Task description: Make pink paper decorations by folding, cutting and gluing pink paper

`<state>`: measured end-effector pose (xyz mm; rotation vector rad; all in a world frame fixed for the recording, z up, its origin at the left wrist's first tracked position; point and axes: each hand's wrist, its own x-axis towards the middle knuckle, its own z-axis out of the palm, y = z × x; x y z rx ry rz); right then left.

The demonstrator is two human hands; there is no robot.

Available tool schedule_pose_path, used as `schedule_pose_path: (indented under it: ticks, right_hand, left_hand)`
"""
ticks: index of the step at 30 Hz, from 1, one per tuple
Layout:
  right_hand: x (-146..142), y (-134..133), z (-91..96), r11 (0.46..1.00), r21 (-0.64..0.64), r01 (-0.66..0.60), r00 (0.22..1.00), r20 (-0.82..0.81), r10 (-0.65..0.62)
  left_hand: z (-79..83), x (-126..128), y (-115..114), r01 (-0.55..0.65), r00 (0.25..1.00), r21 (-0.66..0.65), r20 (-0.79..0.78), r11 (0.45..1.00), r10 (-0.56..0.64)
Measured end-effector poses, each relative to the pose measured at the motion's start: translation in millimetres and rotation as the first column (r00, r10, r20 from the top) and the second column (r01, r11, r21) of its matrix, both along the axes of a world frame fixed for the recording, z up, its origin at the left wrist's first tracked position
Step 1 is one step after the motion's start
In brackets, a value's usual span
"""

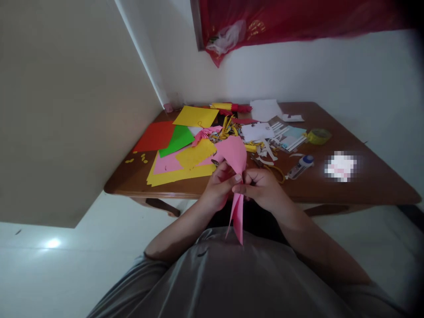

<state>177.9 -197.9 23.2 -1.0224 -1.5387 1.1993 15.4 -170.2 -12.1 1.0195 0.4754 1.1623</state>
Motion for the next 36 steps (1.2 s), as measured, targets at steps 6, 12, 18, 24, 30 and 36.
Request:
schedule_pose_path:
  ticks: [6, 12, 18, 24, 30, 36]
  right_hand:
    - [3, 0, -20.3, 0.995, -0.091, 0.029, 0.995, -0.088, -0.037]
    - [10, -2, -27.9, 0.984, -0.155, 0.089, 0.984, -0.140, -0.111]
    - [9, -4, -27.6, 0.982, -0.133, 0.131, 0.988, -0.067, -0.141]
    - [9, -2, -30.0, 0.984, -0.100, 0.147, 0.988, -0.033, -0.151]
    - [8, 0, -26.7, 0.991, -0.061, 0.123, 0.990, -0.064, -0.127]
    - [10, 2, -24.3, 0.990, -0.055, 0.133, 0.990, -0.048, -0.136]
  left_hand:
    - [-7.3, 8, -2, 0.075, 0.997, -0.111, 0.043, 0.991, -0.071]
    - [-9.7, 13, -4, 0.081, 0.997, -0.214, 0.037, 0.973, -0.075]
    - [-5.6, 15, -2, 0.002, 1.000, -0.302, 0.006, 0.953, 0.000]
    - [0.6, 17, -6, 0.079, 0.995, -0.250, 0.077, 0.965, -0.061]
    - [-4.7, 14, -2, 0.048, 0.998, -0.170, -0.034, 0.984, -0.055]
    - [-15.1, 4, 1, 0.055, 0.987, -0.222, -0.137, 0.973, -0.087]
